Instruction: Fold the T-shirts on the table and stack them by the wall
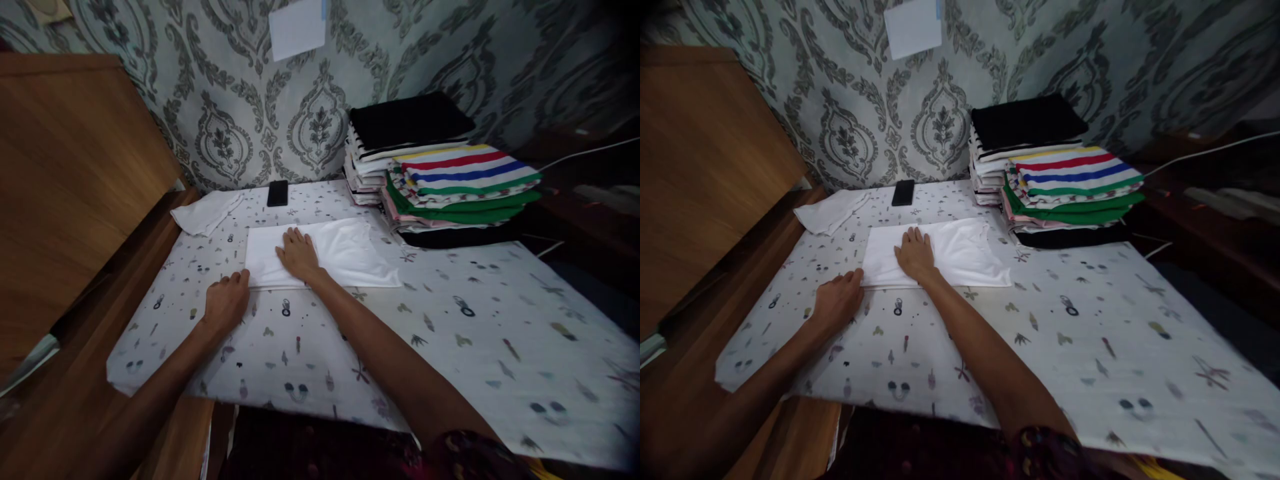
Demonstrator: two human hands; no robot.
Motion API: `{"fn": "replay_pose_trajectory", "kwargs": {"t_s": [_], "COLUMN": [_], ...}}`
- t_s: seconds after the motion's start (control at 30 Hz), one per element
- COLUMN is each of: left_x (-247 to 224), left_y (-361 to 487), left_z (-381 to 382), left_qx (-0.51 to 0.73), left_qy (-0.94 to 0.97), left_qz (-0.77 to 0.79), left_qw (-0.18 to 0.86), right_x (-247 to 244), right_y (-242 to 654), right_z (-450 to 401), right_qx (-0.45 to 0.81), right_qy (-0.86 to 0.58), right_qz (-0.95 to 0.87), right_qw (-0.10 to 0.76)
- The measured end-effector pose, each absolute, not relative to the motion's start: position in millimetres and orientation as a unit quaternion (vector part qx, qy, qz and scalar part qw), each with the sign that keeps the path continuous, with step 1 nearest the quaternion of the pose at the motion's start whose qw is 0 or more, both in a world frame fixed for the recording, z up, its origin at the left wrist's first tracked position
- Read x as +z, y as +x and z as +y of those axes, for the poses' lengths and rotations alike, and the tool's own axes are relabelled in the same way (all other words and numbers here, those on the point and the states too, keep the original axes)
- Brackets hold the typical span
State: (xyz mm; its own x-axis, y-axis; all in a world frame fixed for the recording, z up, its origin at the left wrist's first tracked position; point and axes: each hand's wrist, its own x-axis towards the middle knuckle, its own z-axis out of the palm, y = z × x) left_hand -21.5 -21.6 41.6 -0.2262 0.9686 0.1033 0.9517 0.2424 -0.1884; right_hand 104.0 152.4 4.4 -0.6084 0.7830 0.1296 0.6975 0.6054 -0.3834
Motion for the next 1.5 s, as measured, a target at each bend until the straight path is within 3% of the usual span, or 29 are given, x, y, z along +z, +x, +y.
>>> {"fn": "replay_pose_trajectory", "kwargs": {"t_s": [0.2, 0.33, 0.57, 0.7, 0.9, 1.03, 1.27, 1.4, 1.5], "left_x": [44.8, 45.1, 44.0, 45.8, 47.1, 48.1, 49.8, 45.7, 41.6], "left_y": [-20.6, -15.7, -11.1, -8.9, -6.1, -4.6, -0.8, -14.4, -33.7], "left_z": [-21.0, -16.1, -14.0, -17.0, -21.2, -22.8, -32.4, -40.0, -41.5], "left_qx": [-0.04, -0.046, -0.068, -0.095, -0.109, -0.104, -0.088, -0.157, -0.264], "left_qy": [-0.548, -0.525, -0.506, -0.489, -0.483, -0.487, -0.503, -0.525, -0.505], "left_qz": [-0.836, -0.85, -0.859, -0.866, -0.866, -0.865, -0.859, -0.834, -0.808], "left_qw": [0.0, -0.011, -0.033, -0.045, -0.061, -0.063, -0.041, -0.07, -0.147], "right_x": [6.9, 24.7, 52.0, 40.7, 26.6, 22.9, 15.6, 17.1, 19.8], "right_y": [105.6, 106.8, 115.6, 121.2, 120.2, 119.6, 124.4, 127.5, 129.6], "right_z": [152.3, 138.9, 84.3, 77.8, 86.0, 85.1, 84.0, 83.3, 83.1], "right_qx": [0.156, 0.13, 0.152, 0.136, 0.258, 0.289, 0.228, 0.208, 0.25], "right_qy": [-0.419, -0.411, -0.142, -0.182, -0.252, -0.261, -0.196, -0.158, -0.161], "right_qz": [-0.884, -0.89, -0.971, -0.966, -0.905, -0.886, -0.923, -0.936, -0.92], "right_qw": [0.136, 0.146, 0.121, 0.125, 0.226, 0.25, 0.239, 0.237, 0.257]}}
